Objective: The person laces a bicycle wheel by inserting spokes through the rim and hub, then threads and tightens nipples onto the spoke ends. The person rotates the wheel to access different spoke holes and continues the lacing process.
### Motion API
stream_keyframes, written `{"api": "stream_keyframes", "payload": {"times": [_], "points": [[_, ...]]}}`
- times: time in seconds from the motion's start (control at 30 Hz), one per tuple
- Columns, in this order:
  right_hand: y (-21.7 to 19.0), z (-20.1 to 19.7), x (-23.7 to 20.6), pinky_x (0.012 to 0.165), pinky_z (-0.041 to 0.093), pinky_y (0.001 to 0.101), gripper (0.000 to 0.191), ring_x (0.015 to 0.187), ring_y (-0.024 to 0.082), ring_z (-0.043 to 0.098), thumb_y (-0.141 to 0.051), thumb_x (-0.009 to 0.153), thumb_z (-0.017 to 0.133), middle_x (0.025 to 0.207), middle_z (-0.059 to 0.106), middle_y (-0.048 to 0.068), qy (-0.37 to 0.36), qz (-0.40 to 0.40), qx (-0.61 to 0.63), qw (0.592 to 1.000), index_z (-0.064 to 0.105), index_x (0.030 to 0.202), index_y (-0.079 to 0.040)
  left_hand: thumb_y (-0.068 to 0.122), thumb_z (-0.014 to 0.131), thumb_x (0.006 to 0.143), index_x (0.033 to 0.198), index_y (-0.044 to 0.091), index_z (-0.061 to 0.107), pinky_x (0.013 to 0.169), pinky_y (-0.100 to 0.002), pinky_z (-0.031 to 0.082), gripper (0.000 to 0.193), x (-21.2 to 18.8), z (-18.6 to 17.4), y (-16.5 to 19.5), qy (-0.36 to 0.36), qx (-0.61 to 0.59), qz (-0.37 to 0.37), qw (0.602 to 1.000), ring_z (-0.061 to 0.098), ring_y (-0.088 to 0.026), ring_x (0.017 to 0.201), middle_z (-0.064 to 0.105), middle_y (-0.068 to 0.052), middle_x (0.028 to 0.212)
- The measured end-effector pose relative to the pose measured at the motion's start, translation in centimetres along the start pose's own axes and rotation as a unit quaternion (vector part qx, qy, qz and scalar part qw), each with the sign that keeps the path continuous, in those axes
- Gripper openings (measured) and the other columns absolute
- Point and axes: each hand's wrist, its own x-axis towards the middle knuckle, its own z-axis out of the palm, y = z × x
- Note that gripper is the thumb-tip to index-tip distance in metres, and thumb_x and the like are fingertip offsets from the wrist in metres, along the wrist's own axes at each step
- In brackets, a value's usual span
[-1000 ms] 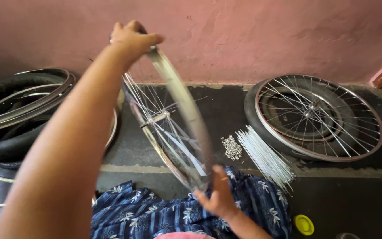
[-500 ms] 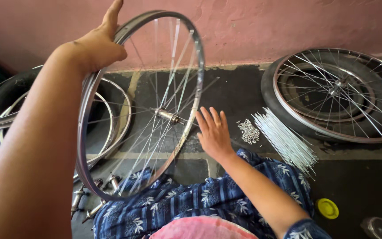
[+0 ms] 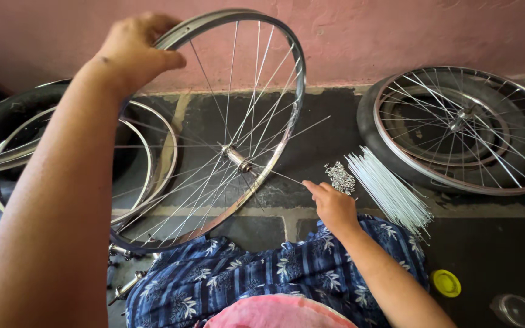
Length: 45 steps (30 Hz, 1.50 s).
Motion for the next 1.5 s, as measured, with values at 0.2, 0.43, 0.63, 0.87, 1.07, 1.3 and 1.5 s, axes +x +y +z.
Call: {"api": "stream_keyframes", "payload": {"times": [0.2, 0.43, 0.63, 0.87, 1.07, 1.3, 1.5], "points": [[-0.8, 1.6, 1.0, 0.068, 0.056, 0.0451, 0.043, 0.078, 0.030, 0.069, -0.011, 0.088, 0.062, 0.087, 0.069, 0.004, 0.005, 0.065, -0.058, 0.996, 0.068, 0.127, -0.029, 0.042, 0.080, 0.092, 0.137, 0.014, 0.061, 0.087, -0.052, 0.050, 0.056, -3.9, 1.1, -1.5, 0.162, 0.191, 0.109, 0.962, 0.065, -0.038, 0.112, 0.070, -0.013, 0.123], [0.1, 4.0, 2.8, 0.072, 0.055, 0.0488, 0.040, 0.083, 0.033, 0.070, -0.014, 0.093, 0.058, 0.091, 0.071, 0.007, -0.009, 0.092, -0.041, 0.995, 0.067, 0.128, -0.029, 0.034, 0.065, 0.103, 0.153, 0.008, 0.046, 0.093, -0.051, 0.052, 0.060, -17.8, 8.7, -6.7, 0.282, 0.075, -0.029, 0.956, 0.065, -0.043, 0.114, 0.066, -0.022, 0.129], [-0.1, 4.2, 2.6, 0.073, 0.056, 0.0495, 0.040, 0.085, 0.034, 0.070, -0.014, 0.094, 0.056, 0.095, 0.072, 0.008, -0.010, 0.091, -0.035, 0.995, 0.066, 0.130, -0.028, 0.026, 0.059, 0.108, 0.152, 0.004, 0.045, 0.090, -0.050, 0.053, 0.051, -21.1, 13.5, -8.1, 0.328, 0.040, -0.001, 0.944, 0.066, -0.045, 0.110, 0.066, -0.026, 0.126], [0.5, 0.8, 0.0, 0.075, 0.056, 0.0430, 0.041, 0.082, 0.029, 0.070, -0.012, 0.092, 0.055, 0.087, 0.073, 0.006, -0.030, 0.103, 0.025, 0.994, 0.069, 0.127, -0.026, 0.034, 0.064, 0.105, 0.147, 0.010, 0.054, 0.081, -0.053, 0.053, 0.049, -14.6, 6.9, -3.5, 0.253, 0.133, 0.026, 0.958, 0.067, -0.044, 0.099, 0.071, -0.022, 0.112], [0.6, -0.4, -3.0, 0.075, 0.058, 0.0386, 0.041, 0.080, 0.024, 0.073, -0.010, 0.090, 0.054, 0.085, 0.075, 0.003, -0.062, 0.110, 0.113, 0.986, 0.072, 0.124, -0.026, 0.044, 0.064, 0.101, 0.133, 0.017, 0.065, 0.083, -0.054, 0.050, 0.041, -4.5, 1.9, 3.0, 0.110, 0.209, 0.031, 0.971, 0.067, -0.042, 0.099, 0.073, -0.018, 0.104], [-0.6, -2.3, -1.0, 0.080, 0.055, 0.0443, 0.035, 0.093, 0.030, 0.069, -0.007, 0.090, 0.060, 0.100, 0.074, 0.006, -0.033, 0.075, 0.007, 0.997, 0.071, 0.122, -0.018, 0.053, 0.063, 0.096, 0.130, 0.025, 0.067, 0.087, -0.052, 0.049, 0.045, 0.2, 2.9, 7.1, 0.040, 0.232, -0.017, 0.972, 0.066, -0.036, 0.104, 0.073, -0.012, 0.106], [-5.5, -0.6, -1.8, 0.098, 0.051, 0.0437, 0.028, 0.114, 0.032, 0.063, -0.004, 0.090, 0.065, 0.119, 0.068, 0.011, 0.071, -0.130, 0.101, 0.984, 0.069, 0.118, -0.005, 0.060, 0.067, 0.091, 0.123, 0.029, 0.073, 0.089, -0.048, 0.048, 0.044, 1.5, 3.3, 6.8, 0.042, 0.199, -0.040, 0.978, 0.066, -0.031, 0.105, 0.073, -0.007, 0.107]]}}
